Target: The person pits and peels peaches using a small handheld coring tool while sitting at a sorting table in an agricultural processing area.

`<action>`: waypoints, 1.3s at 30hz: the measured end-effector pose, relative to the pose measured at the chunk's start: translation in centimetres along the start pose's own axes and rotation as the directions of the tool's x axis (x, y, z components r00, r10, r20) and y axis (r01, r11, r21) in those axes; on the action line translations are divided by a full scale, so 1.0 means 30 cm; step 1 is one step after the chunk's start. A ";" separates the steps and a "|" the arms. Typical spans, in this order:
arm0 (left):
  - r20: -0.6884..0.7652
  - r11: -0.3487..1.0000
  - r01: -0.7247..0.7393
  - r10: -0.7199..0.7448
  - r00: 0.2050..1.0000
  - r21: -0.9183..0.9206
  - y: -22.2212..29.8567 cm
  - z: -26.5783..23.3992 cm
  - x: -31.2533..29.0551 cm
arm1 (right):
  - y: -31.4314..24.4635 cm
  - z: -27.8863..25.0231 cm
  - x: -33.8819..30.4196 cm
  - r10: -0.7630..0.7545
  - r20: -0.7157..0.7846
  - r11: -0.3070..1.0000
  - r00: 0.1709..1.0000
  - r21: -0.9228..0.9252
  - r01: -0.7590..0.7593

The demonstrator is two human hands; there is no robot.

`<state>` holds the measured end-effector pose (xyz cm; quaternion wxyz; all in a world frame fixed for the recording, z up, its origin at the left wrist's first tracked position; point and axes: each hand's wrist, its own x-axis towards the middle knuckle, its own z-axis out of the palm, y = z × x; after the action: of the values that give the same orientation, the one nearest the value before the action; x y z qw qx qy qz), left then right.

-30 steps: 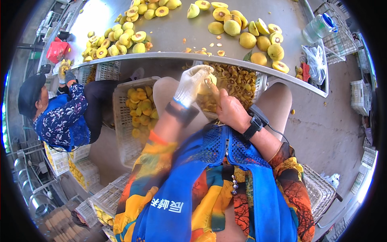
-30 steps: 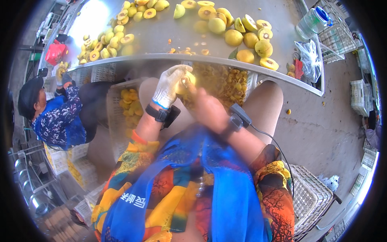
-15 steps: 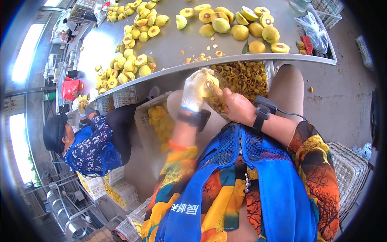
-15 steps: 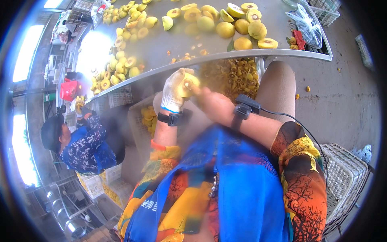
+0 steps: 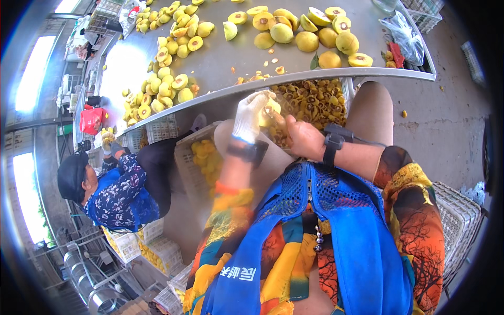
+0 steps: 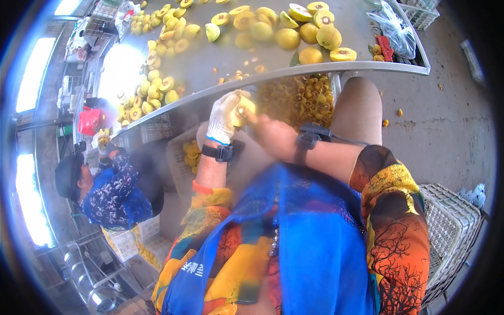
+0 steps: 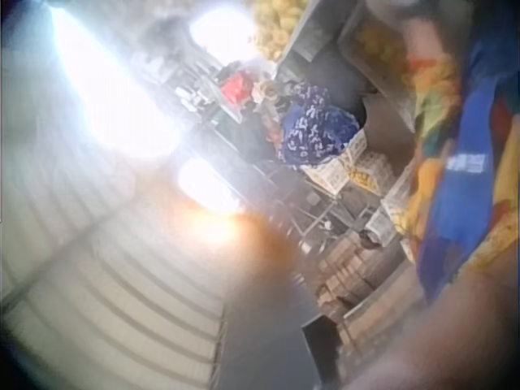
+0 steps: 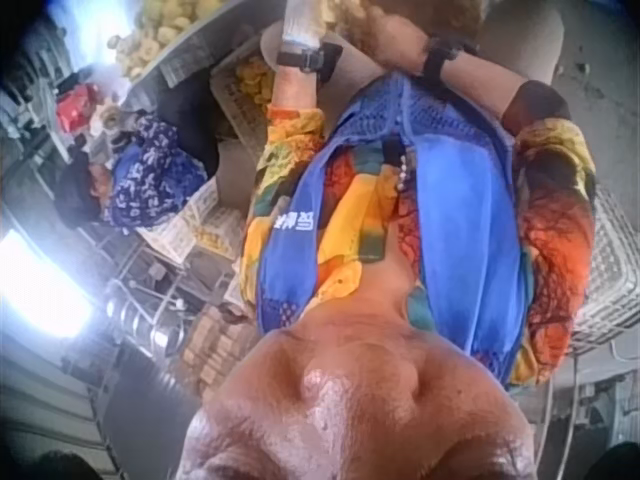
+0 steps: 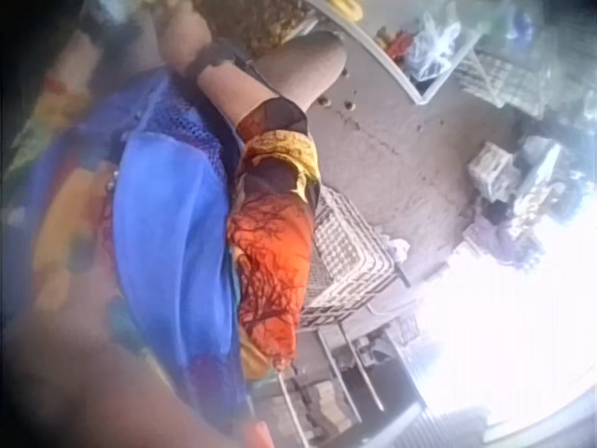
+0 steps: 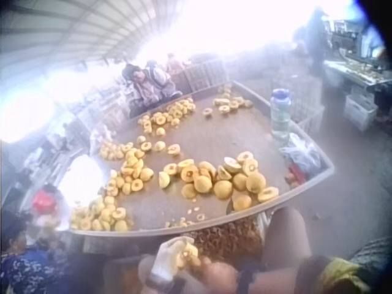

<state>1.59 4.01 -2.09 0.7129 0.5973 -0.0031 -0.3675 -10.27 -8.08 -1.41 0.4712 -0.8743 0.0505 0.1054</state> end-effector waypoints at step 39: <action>-0.192 0.975 -0.064 0.022 0.981 -0.215 -0.006 0.094 -0.034 | 0.017 0.119 -0.006 0.068 -0.136 0.991 0.988 0.122 -0.051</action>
<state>-0.48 2.15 -1.00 0.7795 0.5465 0.0918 -0.2919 -11.03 -5.38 -3.69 0.5142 -0.8481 0.1158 0.0548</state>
